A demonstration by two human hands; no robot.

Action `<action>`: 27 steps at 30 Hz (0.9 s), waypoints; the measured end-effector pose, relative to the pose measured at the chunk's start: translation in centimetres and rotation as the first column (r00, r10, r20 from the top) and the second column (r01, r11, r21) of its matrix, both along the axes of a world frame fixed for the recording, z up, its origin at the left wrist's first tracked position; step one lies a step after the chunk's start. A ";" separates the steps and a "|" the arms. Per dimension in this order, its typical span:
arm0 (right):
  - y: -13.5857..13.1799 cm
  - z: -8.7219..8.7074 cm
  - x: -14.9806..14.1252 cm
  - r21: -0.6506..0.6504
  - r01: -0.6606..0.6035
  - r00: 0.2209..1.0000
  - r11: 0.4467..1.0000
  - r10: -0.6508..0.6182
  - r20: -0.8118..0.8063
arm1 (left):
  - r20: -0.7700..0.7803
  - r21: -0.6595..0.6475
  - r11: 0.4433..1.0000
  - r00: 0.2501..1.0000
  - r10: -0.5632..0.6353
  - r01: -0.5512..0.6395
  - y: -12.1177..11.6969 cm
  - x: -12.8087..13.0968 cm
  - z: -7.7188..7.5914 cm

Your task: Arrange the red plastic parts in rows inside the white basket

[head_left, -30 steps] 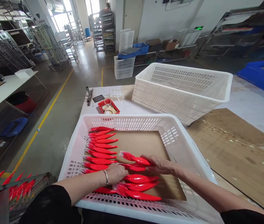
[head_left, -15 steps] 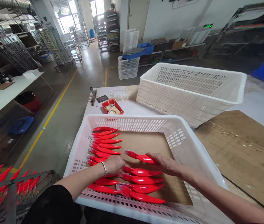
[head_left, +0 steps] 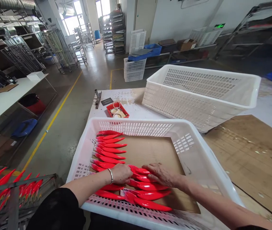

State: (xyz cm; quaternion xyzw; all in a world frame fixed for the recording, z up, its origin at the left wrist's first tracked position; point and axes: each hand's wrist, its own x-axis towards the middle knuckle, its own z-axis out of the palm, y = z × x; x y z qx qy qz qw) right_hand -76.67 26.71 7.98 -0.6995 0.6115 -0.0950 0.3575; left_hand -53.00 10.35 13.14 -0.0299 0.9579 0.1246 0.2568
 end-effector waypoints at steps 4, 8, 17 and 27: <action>0.1 -1.3 2.1 -0.075 -0.009 0.992 0.997 -0.001 -0.125 | -0.031 -0.055 0.992 0.993 0.114 -0.115 -2.2 -0.7 2.1; 1.1 -2.2 3.5 -0.118 0.029 0.985 0.993 -0.048 -0.166 | -0.158 -0.051 0.977 0.968 0.195 -0.205 -4.6 -0.8 4.9; 1.3 -2.9 3.2 0.005 0.048 0.975 0.999 -0.046 -0.216 | -0.655 -0.078 0.932 0.723 0.220 -0.355 -5.9 5.6 17.6; -8.9 -6.0 -0.2 -0.268 -0.123 0.980 0.956 0.074 -0.185 | -0.951 0.267 0.303 -0.199 0.236 -0.915 13.9 22.5 16.2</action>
